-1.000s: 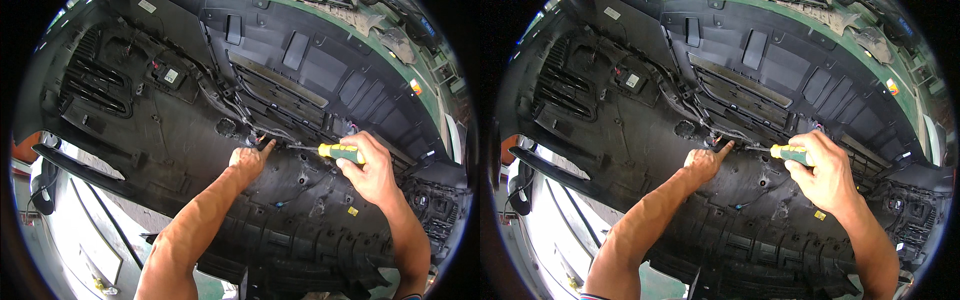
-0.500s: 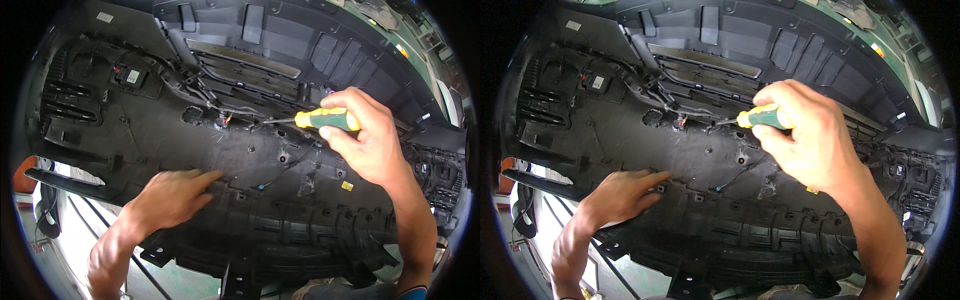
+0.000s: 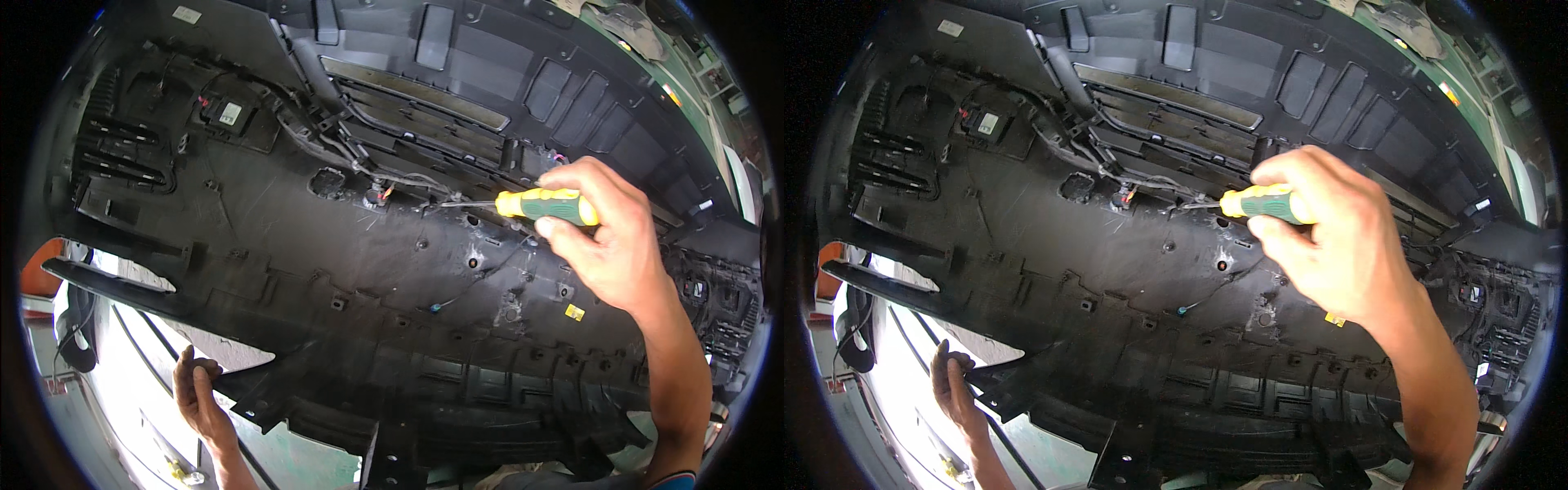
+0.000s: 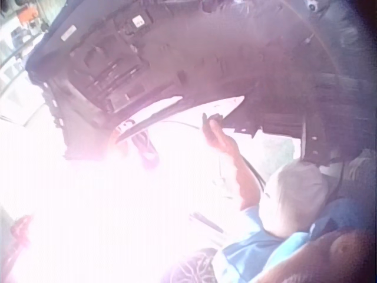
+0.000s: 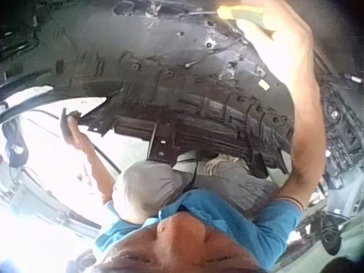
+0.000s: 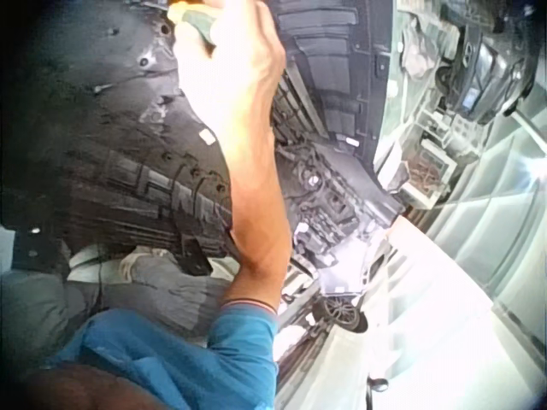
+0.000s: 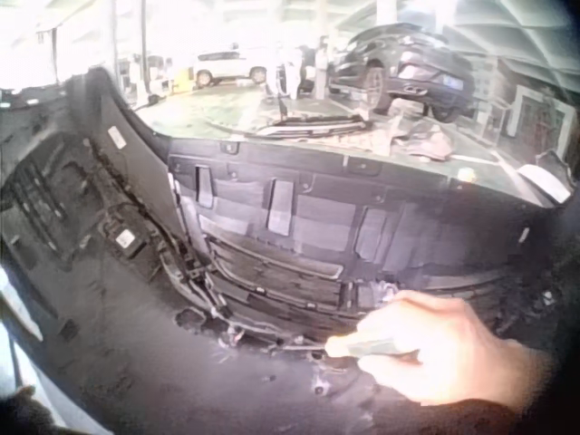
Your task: The person removes a car bumper from a vehicle using a screwdriver to detach fasteners. After detaching the bumper, the person places it on the floor and walks to the vehicle's interior to remove a floor mat.
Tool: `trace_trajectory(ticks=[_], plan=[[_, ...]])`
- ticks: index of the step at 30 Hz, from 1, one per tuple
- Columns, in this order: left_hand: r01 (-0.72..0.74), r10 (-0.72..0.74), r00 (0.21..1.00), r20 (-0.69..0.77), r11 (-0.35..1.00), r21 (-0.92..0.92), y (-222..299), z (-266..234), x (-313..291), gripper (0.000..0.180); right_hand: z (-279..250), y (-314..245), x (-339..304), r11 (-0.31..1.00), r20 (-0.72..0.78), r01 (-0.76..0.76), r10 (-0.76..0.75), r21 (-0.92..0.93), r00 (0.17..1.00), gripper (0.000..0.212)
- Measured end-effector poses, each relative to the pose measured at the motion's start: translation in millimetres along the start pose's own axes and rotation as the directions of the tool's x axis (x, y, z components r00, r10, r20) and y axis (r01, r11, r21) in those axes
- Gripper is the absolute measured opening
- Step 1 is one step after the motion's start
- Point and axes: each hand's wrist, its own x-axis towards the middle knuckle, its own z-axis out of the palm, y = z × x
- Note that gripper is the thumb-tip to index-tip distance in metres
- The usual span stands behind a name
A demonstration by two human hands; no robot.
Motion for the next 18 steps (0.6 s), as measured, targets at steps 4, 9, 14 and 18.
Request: trace_trajectory(ticks=[4,9,14,18], plan=[[0.048,-0.04,0.994,0.106,0.996,-0.077,31.9,8.2,4.3,0.034,-15.0,-6.6,-5.1,0.998,-0.002,-0.059,0.059,-0.001,0.998,0.033],[-0.395,0.275,0.808,0.52,0.909,0.132,105.3,40.5,61.7,0.043,-44.3,-13.0,-8.2,0.978,-0.025,-0.204,0.204,-0.037,0.979,0.028],[-0.756,0.549,0.356,0.756,0.645,-0.112,135.3,168.3,113.2,0.046,-58.2,-20.2,-8.8,0.975,-0.056,-0.22,0.219,-0.02,0.974,0.028],[-0.87,0.42,0.135,0.897,0.483,-0.095,125.4,297.6,121.4,0.065,-67.2,-12.4,-15.8,0.963,-0.062,-0.267,0.269,0.039,0.961,0.029]])
